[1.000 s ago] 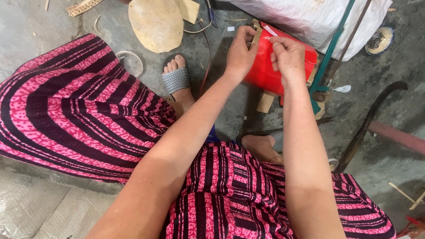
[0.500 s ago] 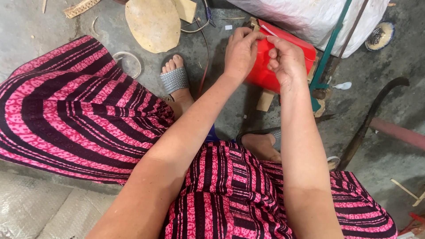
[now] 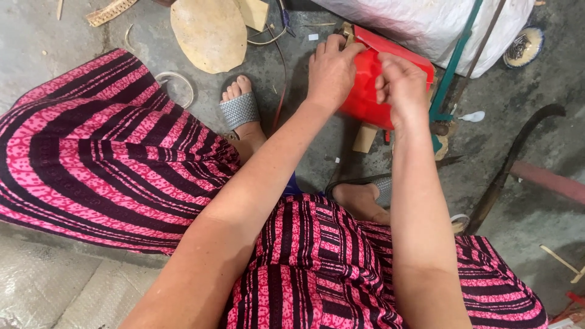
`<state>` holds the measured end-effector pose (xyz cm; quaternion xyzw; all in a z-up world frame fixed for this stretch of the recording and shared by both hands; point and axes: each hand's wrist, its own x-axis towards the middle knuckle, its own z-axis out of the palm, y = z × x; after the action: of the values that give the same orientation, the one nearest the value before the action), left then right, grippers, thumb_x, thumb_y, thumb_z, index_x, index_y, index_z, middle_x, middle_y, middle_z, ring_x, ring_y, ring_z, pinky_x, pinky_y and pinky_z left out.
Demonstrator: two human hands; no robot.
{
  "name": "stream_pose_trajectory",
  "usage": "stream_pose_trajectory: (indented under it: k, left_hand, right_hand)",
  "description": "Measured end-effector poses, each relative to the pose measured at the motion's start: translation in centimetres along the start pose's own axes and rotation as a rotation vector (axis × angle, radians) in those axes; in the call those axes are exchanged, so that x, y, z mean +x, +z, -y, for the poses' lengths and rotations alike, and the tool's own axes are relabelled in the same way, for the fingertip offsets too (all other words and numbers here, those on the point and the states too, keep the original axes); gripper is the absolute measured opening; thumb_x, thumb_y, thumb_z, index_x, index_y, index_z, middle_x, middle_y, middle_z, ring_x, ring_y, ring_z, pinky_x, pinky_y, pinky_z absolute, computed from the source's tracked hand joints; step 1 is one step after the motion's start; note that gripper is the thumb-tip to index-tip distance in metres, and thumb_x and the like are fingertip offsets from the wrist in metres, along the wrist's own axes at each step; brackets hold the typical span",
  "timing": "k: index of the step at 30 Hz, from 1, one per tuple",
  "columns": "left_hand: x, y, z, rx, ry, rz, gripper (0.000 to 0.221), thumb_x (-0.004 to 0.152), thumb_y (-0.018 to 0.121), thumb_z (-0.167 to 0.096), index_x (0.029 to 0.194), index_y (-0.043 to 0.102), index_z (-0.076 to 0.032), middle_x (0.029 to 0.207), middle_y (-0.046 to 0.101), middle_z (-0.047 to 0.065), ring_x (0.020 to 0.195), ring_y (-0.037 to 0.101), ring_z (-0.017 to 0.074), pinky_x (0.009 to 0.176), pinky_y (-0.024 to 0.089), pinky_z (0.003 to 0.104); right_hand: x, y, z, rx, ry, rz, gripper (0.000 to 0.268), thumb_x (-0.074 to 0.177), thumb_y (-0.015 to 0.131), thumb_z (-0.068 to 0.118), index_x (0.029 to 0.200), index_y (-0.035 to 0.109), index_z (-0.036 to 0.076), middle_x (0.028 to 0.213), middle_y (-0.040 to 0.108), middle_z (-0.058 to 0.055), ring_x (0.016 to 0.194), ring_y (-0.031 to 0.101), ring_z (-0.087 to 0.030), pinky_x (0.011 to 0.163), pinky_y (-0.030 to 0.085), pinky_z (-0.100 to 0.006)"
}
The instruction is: Applying a red adhesive covering to a wooden drum frame using tape and scissors.
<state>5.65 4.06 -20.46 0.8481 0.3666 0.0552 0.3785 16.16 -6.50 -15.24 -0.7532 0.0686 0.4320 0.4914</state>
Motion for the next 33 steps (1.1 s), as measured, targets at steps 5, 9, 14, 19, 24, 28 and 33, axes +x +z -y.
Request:
stream_pose_trajectory:
  k: [5,9,14,19,24,28,33]
  left_hand:
    - [0.2,0.8,0.6,-0.119,-0.033,-0.031,0.037,0.085,0.056,-0.005,0.109,0.073,-0.029,0.106,0.055,0.007,0.092,0.056,0.0349,0.07,0.051,0.052]
    - [0.2,0.5,0.5,-0.126,-0.086,-0.01,0.033,0.086,0.056,-0.008,0.105,0.074,-0.029,0.108,0.055,0.004,0.096,0.054,0.0327,0.074,0.049,0.051]
    - [0.2,0.6,0.7,-0.203,-0.093,0.001,0.027,0.091,0.054,-0.016,0.106,0.073,-0.027,0.11,0.056,0.005,0.099,0.055,0.0342,0.074,0.048,0.05]
    - [0.3,-0.4,0.3,-0.208,-0.136,0.073,0.028,0.09,0.056,-0.012,0.105,0.074,-0.028,0.114,0.056,0.006,0.105,0.055,0.0321,0.085,0.05,0.049]
    - [0.6,-1.8,-0.3,-0.314,-0.267,0.171,0.029,0.088,0.056,-0.011,0.102,0.075,-0.028,0.116,0.056,0.003,0.111,0.054,0.0286,0.094,0.049,0.044]
    - [0.8,-2.1,-0.2,-0.512,-0.4,0.177,0.025,0.088,0.059,-0.008,0.1,0.075,-0.022,0.12,0.06,0.007,0.124,0.055,0.0281,0.109,0.044,0.042]
    - [0.6,-1.6,0.3,-0.605,-0.382,0.095,0.017,0.085,0.061,-0.005,0.097,0.065,-0.017,0.11,0.064,0.005,0.109,0.061,0.0238,0.095,0.05,0.037]
  right_hand:
    - [-1.4,1.2,-0.2,-0.679,-0.536,0.004,0.04,0.099,0.055,0.006,0.136,0.067,0.015,0.124,0.075,0.0,0.07,0.058,-0.01,0.074,0.053,-0.028]
    - [-1.2,1.9,-0.3,-0.997,-0.75,-0.071,0.036,0.095,0.053,0.006,0.122,0.074,0.016,0.097,0.075,-0.001,0.085,0.07,-0.026,0.07,0.053,-0.042]
    - [0.6,1.4,-2.3,-1.23,-0.79,-0.143,0.049,0.094,0.057,0.008,0.14,0.066,0.019,0.107,0.079,-0.005,0.081,0.071,-0.031,0.055,0.054,-0.047]
    - [0.8,1.8,-2.3,-1.36,-0.773,-0.165,0.038,0.097,0.058,0.013,0.132,0.072,0.012,0.089,0.076,-0.013,0.073,0.071,-0.034,0.046,0.052,-0.049]
    - [1.1,1.3,-3.1,-1.192,-0.685,-0.182,0.037,0.097,0.057,0.017,0.13,0.074,0.017,0.099,0.077,-0.01,0.082,0.071,-0.034,0.058,0.054,-0.048]
    - [0.1,0.7,-2.7,-0.776,-0.567,-0.136,0.033,0.097,0.056,0.012,0.124,0.075,0.01,0.12,0.076,-0.009,0.11,0.073,-0.027,0.095,0.056,-0.035]
    - [-1.5,0.9,-2.0,-0.809,-0.875,-0.258,0.023,0.091,0.055,0.003,0.106,0.073,0.007,0.1,0.07,-0.01,0.092,0.067,-0.029,0.08,0.053,-0.041]
